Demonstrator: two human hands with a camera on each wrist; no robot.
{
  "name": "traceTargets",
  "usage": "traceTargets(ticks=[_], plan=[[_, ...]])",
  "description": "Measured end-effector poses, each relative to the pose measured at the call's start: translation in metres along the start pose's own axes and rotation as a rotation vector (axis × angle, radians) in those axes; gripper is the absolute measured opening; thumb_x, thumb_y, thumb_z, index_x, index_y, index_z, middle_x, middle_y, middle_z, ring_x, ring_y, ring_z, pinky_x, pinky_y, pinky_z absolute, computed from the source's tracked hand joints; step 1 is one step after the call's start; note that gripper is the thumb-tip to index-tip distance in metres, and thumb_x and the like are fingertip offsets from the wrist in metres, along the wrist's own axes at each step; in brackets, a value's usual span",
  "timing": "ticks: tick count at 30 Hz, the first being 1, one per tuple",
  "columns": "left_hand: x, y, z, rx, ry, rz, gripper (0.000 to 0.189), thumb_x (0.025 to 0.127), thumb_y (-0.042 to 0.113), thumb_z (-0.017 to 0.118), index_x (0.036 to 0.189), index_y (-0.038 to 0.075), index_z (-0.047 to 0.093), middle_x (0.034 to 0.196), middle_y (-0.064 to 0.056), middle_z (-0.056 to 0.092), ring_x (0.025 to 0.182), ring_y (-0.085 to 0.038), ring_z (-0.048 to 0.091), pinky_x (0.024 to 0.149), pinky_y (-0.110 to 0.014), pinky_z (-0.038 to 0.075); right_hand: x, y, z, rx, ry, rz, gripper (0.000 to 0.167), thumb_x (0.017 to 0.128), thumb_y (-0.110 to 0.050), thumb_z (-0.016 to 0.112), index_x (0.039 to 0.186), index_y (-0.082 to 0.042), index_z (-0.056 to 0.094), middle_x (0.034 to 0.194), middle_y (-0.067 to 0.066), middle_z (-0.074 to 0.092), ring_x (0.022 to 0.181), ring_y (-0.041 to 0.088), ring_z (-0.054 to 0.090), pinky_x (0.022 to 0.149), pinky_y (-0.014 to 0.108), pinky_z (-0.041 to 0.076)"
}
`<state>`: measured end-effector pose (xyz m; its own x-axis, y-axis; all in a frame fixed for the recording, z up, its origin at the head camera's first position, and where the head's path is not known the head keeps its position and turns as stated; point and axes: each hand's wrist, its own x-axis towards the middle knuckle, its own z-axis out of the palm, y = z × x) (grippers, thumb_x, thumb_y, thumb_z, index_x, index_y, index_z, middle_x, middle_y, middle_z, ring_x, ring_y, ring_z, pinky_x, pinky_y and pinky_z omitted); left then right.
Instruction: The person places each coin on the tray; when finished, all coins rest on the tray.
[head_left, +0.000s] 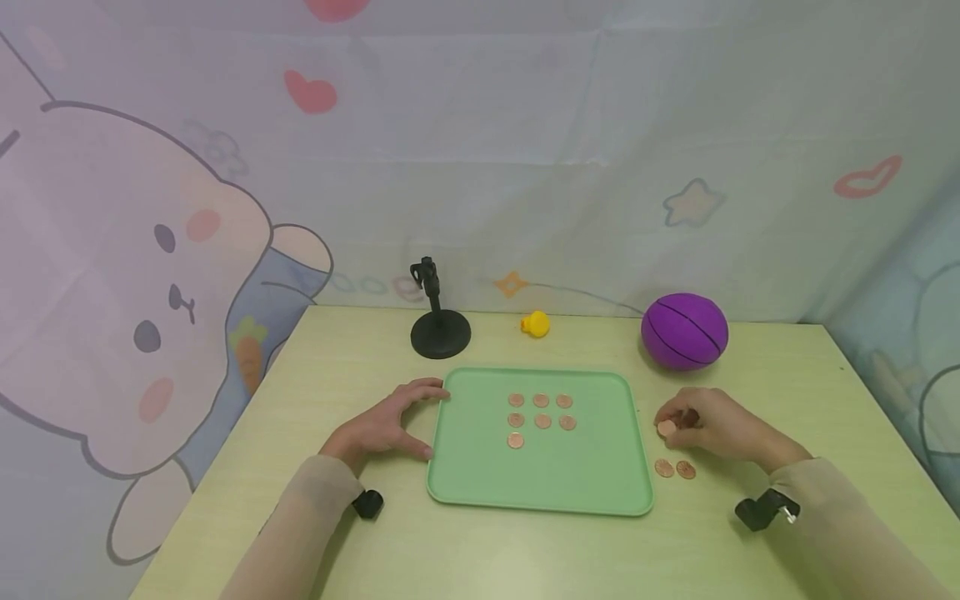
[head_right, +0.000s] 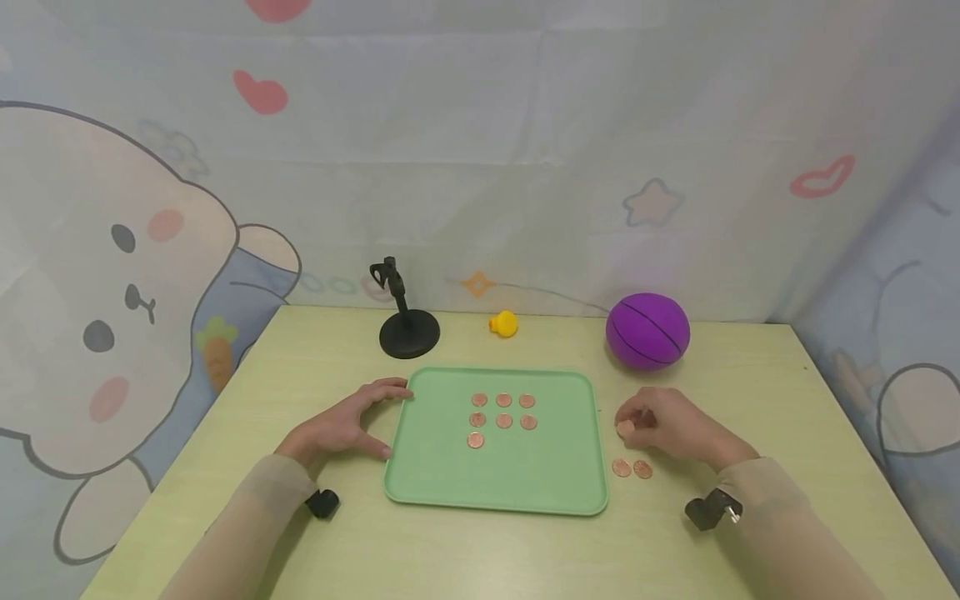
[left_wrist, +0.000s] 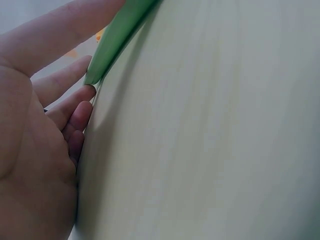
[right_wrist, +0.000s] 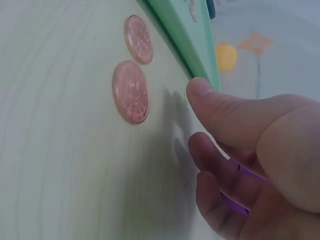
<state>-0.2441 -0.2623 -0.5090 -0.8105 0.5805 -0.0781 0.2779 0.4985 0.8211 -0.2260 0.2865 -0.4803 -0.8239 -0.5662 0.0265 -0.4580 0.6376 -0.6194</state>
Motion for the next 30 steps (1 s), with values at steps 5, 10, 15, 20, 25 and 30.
traceTargets(ticks=[5, 10, 15, 20, 25, 30], plan=[[0.001, 0.0, 0.0, 0.009, 0.002, 0.007, 0.086, 0.071, 0.022, 0.098, 0.147, 0.02, 0.058, 0.169, -0.005, 0.03, 0.157, -0.035, 0.018, 0.123, -0.064, 0.013, 0.004, -0.006, 0.0, 0.004, 0.02, 0.004, 0.022, 0.09, -0.012, 0.084, 0.111, -0.01, 0.078, 0.098, -0.005, 0.071, 0.085, 0.008, 0.064, 0.075, 0.027, 0.054], [0.001, 0.001, 0.0, 0.005, 0.001, 0.006, 0.086, 0.071, 0.022, 0.098, 0.147, 0.02, 0.058, 0.169, -0.005, 0.03, 0.157, -0.034, 0.017, 0.123, -0.063, 0.012, 0.011, -0.01, 0.004, 0.023, 0.021, -0.024, 0.022, 0.092, -0.012, 0.082, 0.113, -0.008, 0.077, 0.1, -0.004, 0.072, 0.086, 0.008, 0.067, 0.075, 0.027, 0.056], [0.001, 0.0, 0.0, -0.007, -0.002, 0.007, 0.086, 0.07, 0.022, 0.098, 0.147, 0.02, 0.058, 0.169, -0.005, 0.03, 0.157, -0.035, 0.017, 0.123, -0.064, 0.012, 0.02, -0.016, 0.012, 0.043, 0.035, -0.06, 0.023, 0.092, -0.01, 0.082, 0.114, -0.006, 0.077, 0.102, -0.003, 0.072, 0.087, 0.009, 0.068, 0.077, 0.028, 0.057], [0.001, 0.0, 0.0, -0.017, -0.005, 0.003, 0.087, 0.07, 0.022, 0.098, 0.147, 0.019, 0.058, 0.17, -0.005, 0.029, 0.157, -0.035, 0.016, 0.123, -0.064, 0.012, 0.031, -0.025, 0.024, 0.069, 0.036, -0.07, 0.023, 0.091, -0.009, 0.083, 0.113, -0.006, 0.077, 0.099, -0.004, 0.07, 0.086, 0.008, 0.067, 0.078, 0.027, 0.057], [0.001, 0.001, 0.0, -0.014, 0.0, 0.003, 0.087, 0.07, 0.021, 0.098, 0.147, 0.019, 0.058, 0.17, -0.005, 0.03, 0.157, -0.035, 0.016, 0.123, -0.065, 0.011, 0.043, -0.037, 0.037, 0.088, 0.024, -0.065, 0.023, 0.091, -0.013, 0.083, 0.113, -0.01, 0.078, 0.1, -0.006, 0.07, 0.086, 0.008, 0.065, 0.079, 0.026, 0.055], [0.001, 0.0, 0.0, -0.009, -0.001, 0.005, 0.087, 0.07, 0.022, 0.098, 0.147, 0.019, 0.058, 0.17, -0.005, 0.029, 0.157, -0.035, 0.017, 0.123, -0.065, 0.012, 0.053, -0.048, 0.048, 0.091, 0.018, -0.069, 0.025, 0.09, -0.014, 0.084, 0.114, -0.011, 0.078, 0.102, -0.005, 0.072, 0.086, 0.009, 0.064, 0.079, 0.026, 0.054]])
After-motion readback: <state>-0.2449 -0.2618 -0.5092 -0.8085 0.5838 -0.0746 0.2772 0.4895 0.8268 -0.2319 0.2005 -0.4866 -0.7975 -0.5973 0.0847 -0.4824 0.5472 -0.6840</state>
